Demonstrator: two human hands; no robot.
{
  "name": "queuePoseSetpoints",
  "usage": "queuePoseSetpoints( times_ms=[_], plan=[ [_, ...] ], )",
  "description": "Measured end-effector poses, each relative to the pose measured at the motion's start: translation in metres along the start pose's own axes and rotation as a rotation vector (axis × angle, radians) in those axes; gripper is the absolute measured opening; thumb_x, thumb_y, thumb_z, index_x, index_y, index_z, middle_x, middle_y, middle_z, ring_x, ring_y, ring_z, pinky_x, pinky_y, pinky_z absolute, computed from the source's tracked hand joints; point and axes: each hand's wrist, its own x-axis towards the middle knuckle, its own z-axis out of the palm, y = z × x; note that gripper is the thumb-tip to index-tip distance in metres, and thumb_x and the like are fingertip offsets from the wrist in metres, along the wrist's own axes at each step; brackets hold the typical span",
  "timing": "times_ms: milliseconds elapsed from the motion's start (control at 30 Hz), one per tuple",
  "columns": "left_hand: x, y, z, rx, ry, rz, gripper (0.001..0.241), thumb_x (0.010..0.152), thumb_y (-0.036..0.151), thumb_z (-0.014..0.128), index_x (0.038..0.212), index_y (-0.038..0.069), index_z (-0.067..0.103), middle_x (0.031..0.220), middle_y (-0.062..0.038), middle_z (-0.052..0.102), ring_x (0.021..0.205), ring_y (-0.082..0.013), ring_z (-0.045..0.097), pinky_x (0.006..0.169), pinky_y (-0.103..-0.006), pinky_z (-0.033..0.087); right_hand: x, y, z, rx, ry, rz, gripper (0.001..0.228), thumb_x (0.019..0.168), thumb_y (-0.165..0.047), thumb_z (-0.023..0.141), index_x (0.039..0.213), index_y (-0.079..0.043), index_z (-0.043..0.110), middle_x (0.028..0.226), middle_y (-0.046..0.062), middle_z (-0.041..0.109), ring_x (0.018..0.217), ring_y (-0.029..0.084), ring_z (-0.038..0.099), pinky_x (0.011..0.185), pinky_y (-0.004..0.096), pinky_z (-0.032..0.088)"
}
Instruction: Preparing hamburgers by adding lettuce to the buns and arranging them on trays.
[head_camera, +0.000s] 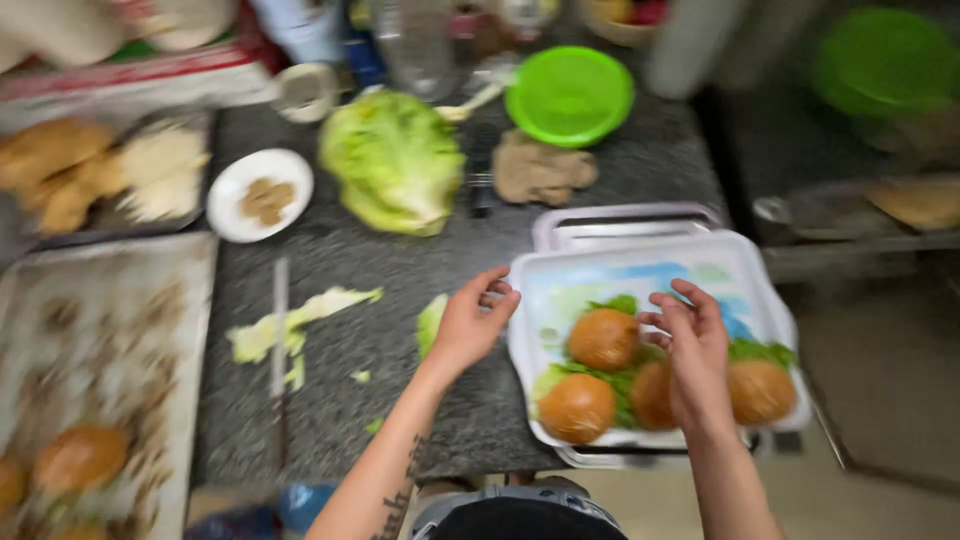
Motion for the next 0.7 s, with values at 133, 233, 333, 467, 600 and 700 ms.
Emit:
queuePoseSetpoints(
  times_ms=[133, 233, 333, 467, 600, 700],
  plan=[
    [-0.033, -0.035, -0.072, -0.104, 0.272, 0.066, 0.046, 0.095, 0.017, 0.071, 0.137, 0.001, 0.063, 0.112, -0.022, 0.074, 0.093, -0.0269, 0.074, 0.076, -0.0360, 0.063, 0.001, -0.001, 0.068, -0.006, -0.170, -0.008, 0.040, 0.103, -0.015, 0.059, 0.141, -0.007, 0.048, 0.117, 0.015, 0.064, 0.093, 0.023, 0.069, 0.073, 0.028, 0.054],
    [-0.069, -0.075, -0.132, -0.095, 0.464, -0.012, 0.045, 0.096, 0.019, 0.071, 0.136, -0.001, 0.064, 0.112, -0.023, 0.075, 0.094, -0.0295, 0.075, 0.077, -0.0380, 0.063, 0.003, 0.015, 0.120, -0.038, -0.332, -0.003, 0.041, 0.102, -0.014, 0.059, 0.141, -0.005, 0.049, 0.117, 0.018, 0.063, 0.094, 0.027, 0.069, 0.076, 0.033, 0.055],
    [-0.111, -0.124, -0.182, -0.073, 0.627, -0.135, 0.042, 0.096, 0.022, 0.071, 0.132, 0.001, 0.067, 0.108, -0.020, 0.076, 0.089, -0.0264, 0.075, 0.075, -0.0375, 0.062, 0.013, 0.054, 0.167, -0.159, -0.505, -0.019, 0.046, 0.100, -0.013, 0.061, 0.143, -0.001, 0.048, 0.119, 0.025, 0.063, 0.095, 0.032, 0.069, 0.080, 0.039, 0.057],
    [-0.160, -0.150, -0.218, -0.052, 0.710, -0.305, 0.035, 0.095, 0.026, 0.071, 0.126, 0.010, 0.072, 0.104, -0.012, 0.080, 0.087, -0.0219, 0.078, 0.078, -0.0363, 0.061, 0.042, 0.133, 0.209, -0.809, -0.651, -0.166, 0.065, 0.085, -0.025, 0.081, 0.143, -0.014, 0.056, 0.122, 0.017, 0.071, 0.105, 0.032, 0.073, 0.087, 0.044, 0.060],
    [-0.173, -0.171, -0.232, -0.079, 0.670, -0.272, 0.034, 0.095, 0.021, 0.072, 0.125, 0.007, 0.073, 0.102, -0.014, 0.079, 0.086, -0.0231, 0.077, 0.079, -0.0378, 0.060, 0.034, 0.158, 0.227, -1.442, -0.653, -0.398, 0.074, 0.079, -0.039, 0.075, 0.148, -0.027, 0.051, 0.133, 0.009, 0.062, 0.123, 0.037, 0.061, 0.090, 0.054, 0.059],
    [-0.174, -0.171, -0.241, -0.061, 0.608, -0.246, 0.036, 0.095, 0.026, 0.072, 0.126, 0.008, 0.073, 0.103, -0.016, 0.080, 0.090, -0.0275, 0.078, 0.078, -0.0408, 0.061, 0.014, 0.146, 0.236, -1.535, -0.666, -0.293, 0.072, 0.086, -0.041, 0.075, 0.149, -0.016, 0.051, 0.133, 0.018, 0.055, 0.129, 0.042, 0.055, 0.093, 0.057, 0.057]
  ],
)
